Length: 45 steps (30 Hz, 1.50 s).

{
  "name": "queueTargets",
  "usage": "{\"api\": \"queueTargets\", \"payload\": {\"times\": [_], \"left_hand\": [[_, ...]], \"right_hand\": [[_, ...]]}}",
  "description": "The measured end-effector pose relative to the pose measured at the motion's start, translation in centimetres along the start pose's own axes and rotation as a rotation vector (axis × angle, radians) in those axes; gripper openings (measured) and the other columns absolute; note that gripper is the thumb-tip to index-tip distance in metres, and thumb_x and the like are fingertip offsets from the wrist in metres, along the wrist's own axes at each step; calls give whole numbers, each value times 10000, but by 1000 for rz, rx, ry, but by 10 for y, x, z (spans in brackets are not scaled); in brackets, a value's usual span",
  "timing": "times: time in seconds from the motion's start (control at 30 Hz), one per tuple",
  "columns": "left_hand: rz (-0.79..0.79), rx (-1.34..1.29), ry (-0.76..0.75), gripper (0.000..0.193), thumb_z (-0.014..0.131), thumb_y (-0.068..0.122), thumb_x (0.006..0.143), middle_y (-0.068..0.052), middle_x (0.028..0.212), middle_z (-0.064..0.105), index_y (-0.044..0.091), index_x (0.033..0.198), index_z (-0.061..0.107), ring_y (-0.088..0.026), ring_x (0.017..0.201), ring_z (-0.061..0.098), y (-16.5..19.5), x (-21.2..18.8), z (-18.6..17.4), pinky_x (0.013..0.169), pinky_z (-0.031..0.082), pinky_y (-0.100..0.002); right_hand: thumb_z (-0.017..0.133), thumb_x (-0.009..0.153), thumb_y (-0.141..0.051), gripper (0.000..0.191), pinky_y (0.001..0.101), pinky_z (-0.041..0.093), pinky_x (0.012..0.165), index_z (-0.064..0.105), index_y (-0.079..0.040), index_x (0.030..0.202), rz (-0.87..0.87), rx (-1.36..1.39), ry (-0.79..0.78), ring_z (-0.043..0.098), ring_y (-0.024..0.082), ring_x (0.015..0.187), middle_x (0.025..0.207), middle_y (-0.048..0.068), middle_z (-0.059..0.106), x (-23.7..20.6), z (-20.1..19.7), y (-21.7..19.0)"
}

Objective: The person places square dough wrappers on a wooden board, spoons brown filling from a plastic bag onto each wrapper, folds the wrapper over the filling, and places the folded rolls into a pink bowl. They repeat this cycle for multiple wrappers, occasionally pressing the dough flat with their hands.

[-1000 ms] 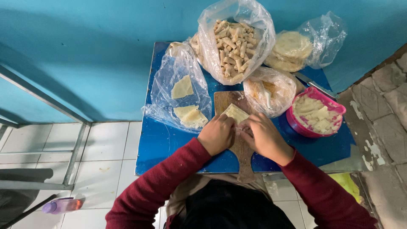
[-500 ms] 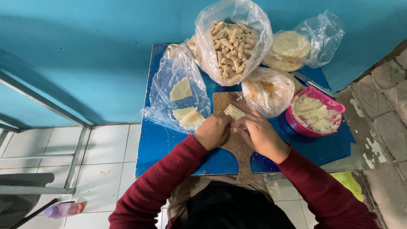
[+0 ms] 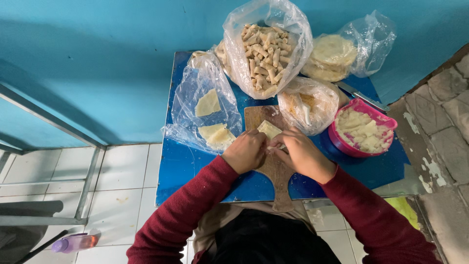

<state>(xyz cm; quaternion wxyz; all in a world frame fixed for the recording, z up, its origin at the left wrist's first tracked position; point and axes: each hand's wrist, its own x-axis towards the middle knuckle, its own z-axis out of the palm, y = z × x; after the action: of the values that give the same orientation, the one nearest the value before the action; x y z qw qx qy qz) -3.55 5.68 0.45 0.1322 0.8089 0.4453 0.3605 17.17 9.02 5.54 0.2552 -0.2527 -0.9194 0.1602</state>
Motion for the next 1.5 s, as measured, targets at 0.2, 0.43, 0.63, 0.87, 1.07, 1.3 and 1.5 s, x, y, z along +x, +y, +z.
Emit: {"api": "queueTargets", "payload": {"times": [0.2,0.43,0.63,0.87,1.07,1.3,1.5], "left_hand": [[-26,47,7,98,651,90,856,-188,884,639,1,894,633,-384,890,645,0,0,5,851,524,-462],[-64,7,-27,151,659,97,805,-205,902,662,-11,908,639,-397,899,651,0,3,1,845,531,-465],[-24,-49,-22,170,663,84,776,-200,880,664,-10,915,637,-398,889,652,-3,3,0,831,525,-475],[-74,33,-27,105,646,95,831,-199,874,672,-1,872,642,-395,886,664,-3,5,4,838,536,-477],[-238,-17,-68,155,644,171,837,-218,828,712,22,832,686,-415,815,704,-2,14,0,767,571,-483],[-308,-6,-121,181,662,206,804,-192,812,729,39,854,712,-396,791,719,-5,19,-1,745,580,-473],[-305,-1,-105,146,672,182,800,-178,826,729,58,861,722,-388,794,718,-11,19,2,739,577,-467]], "right_hand": [[752,834,-76,139,412,517,806,706,-26,955,18,-43,-8,643,334,907,909,122,717,0,2,3],[724,869,-81,86,432,513,808,700,-24,928,48,-79,-16,640,348,889,882,137,714,1,9,11],[728,874,-102,123,423,516,812,685,-20,955,39,4,-23,650,347,915,908,144,708,7,8,21],[789,796,-147,224,426,504,827,691,-22,954,-12,15,-108,632,331,930,884,113,698,4,-4,16],[798,844,-205,191,412,512,851,716,-62,940,97,9,-138,660,293,913,870,77,726,7,-1,14],[801,791,-191,249,418,523,761,694,-20,938,-7,85,-58,674,312,838,832,109,707,5,-3,13],[783,822,-158,163,419,527,728,716,-38,911,118,18,-58,688,319,794,796,115,728,8,5,13]]}}
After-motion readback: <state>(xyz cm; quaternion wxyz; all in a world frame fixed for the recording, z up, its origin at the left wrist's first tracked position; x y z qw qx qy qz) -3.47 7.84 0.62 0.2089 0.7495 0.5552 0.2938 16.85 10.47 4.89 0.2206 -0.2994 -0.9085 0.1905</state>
